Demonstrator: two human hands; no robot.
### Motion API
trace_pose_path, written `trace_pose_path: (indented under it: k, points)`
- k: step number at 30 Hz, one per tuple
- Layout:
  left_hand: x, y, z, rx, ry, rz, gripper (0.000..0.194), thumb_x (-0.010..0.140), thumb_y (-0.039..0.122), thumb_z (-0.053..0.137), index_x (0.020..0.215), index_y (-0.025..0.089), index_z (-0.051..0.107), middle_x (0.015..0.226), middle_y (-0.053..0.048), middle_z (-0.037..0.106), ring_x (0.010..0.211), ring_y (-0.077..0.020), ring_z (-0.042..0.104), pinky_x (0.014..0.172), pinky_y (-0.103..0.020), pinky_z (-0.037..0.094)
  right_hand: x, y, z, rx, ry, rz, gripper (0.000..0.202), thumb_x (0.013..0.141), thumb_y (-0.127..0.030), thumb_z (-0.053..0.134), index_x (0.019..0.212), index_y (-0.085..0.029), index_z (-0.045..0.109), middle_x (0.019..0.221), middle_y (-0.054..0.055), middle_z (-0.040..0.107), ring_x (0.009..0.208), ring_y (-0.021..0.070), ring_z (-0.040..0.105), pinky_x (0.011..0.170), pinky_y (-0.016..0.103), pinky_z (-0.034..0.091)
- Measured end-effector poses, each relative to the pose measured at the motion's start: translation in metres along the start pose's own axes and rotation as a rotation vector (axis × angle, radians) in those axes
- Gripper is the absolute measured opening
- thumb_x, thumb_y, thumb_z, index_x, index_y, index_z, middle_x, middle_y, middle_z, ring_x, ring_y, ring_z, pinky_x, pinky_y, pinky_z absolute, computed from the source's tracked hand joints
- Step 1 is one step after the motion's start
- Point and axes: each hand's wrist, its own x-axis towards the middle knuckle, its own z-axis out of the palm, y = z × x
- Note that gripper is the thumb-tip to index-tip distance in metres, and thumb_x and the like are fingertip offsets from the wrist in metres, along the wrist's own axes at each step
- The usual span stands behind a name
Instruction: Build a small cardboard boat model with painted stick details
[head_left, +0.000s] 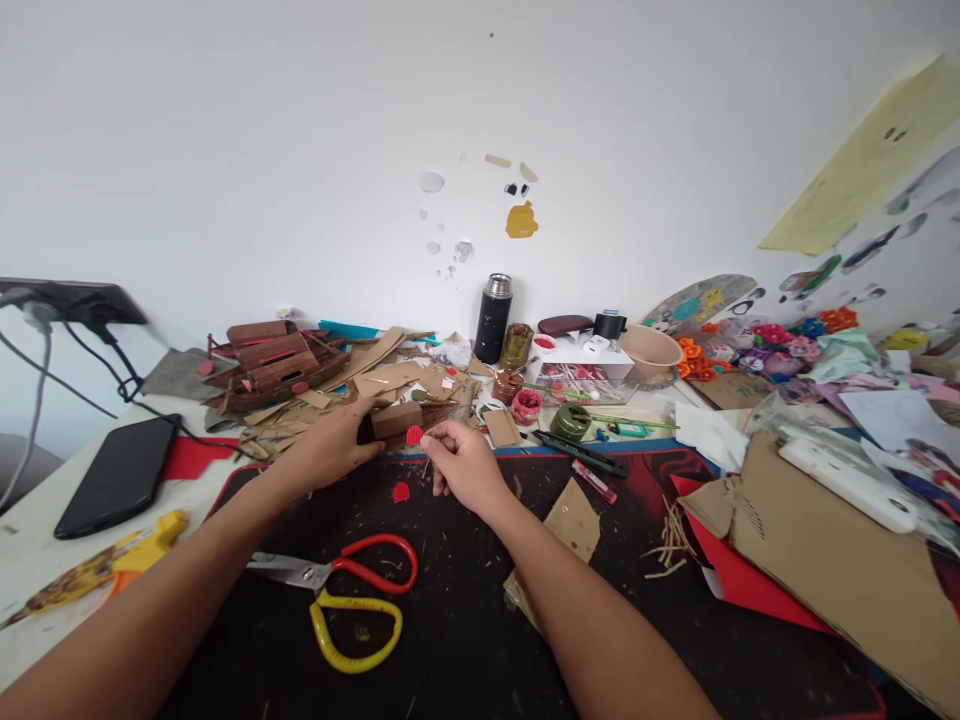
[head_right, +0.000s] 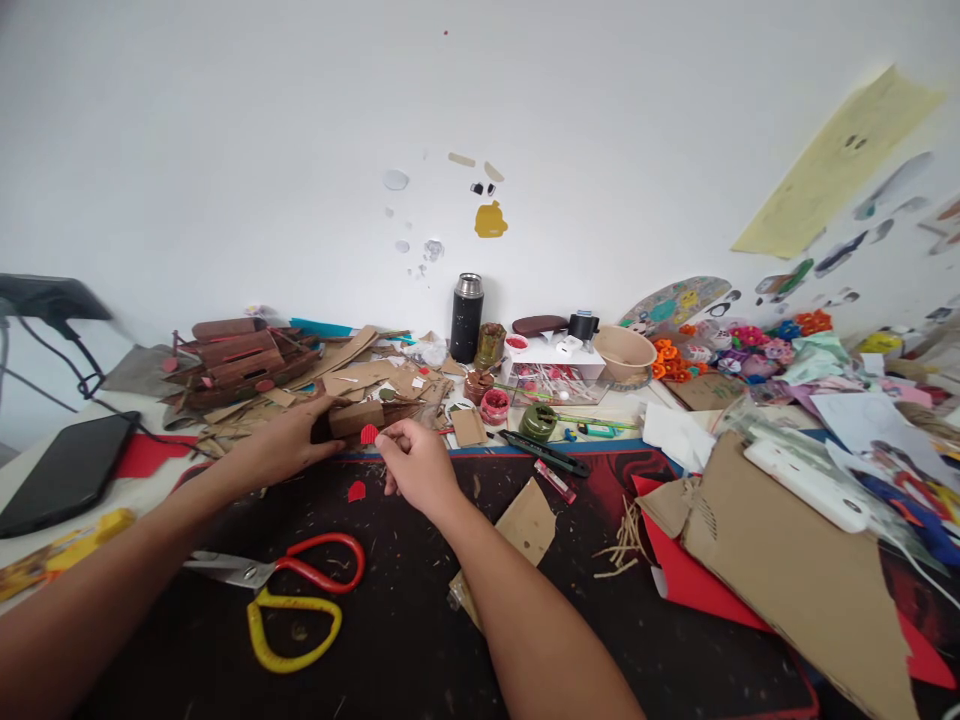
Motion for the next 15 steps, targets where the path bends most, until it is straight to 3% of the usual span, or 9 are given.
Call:
trace_pose_path:
  k: [8,15]
  points:
    - [0.001,0.002,-0.021,-0.155,-0.065,-0.008,0.092,0.082,0.070,0.060,0.152,0.010,0.055,0.143,-0.019,0.071,0.128,-0.0409,0.068,0.105,-0.045,0.052,0.001,-0.004,-0.003,0.060,0.037,-0.007,0.019,0.095,-0.040,0.066,0.093,-0.023,0.061,0.048,-0.011,0.054,0.035,0.0122,0.055,0.037,0.019,0.040]
    - [-0.004,0.012,-0.024,-0.104,-0.070,0.014,0.083,0.085,0.066,0.059,0.151,0.016,0.060,0.138,-0.016,0.075,0.120,-0.0401,0.072,0.098,-0.043,0.056,0.000,-0.003,-0.001,0.044,0.029,-0.025,0.018,0.095,-0.039,0.066,0.092,-0.022,0.061,0.051,-0.010,0.055,0.035,0.0120,0.055,0.035,0.019,0.039]
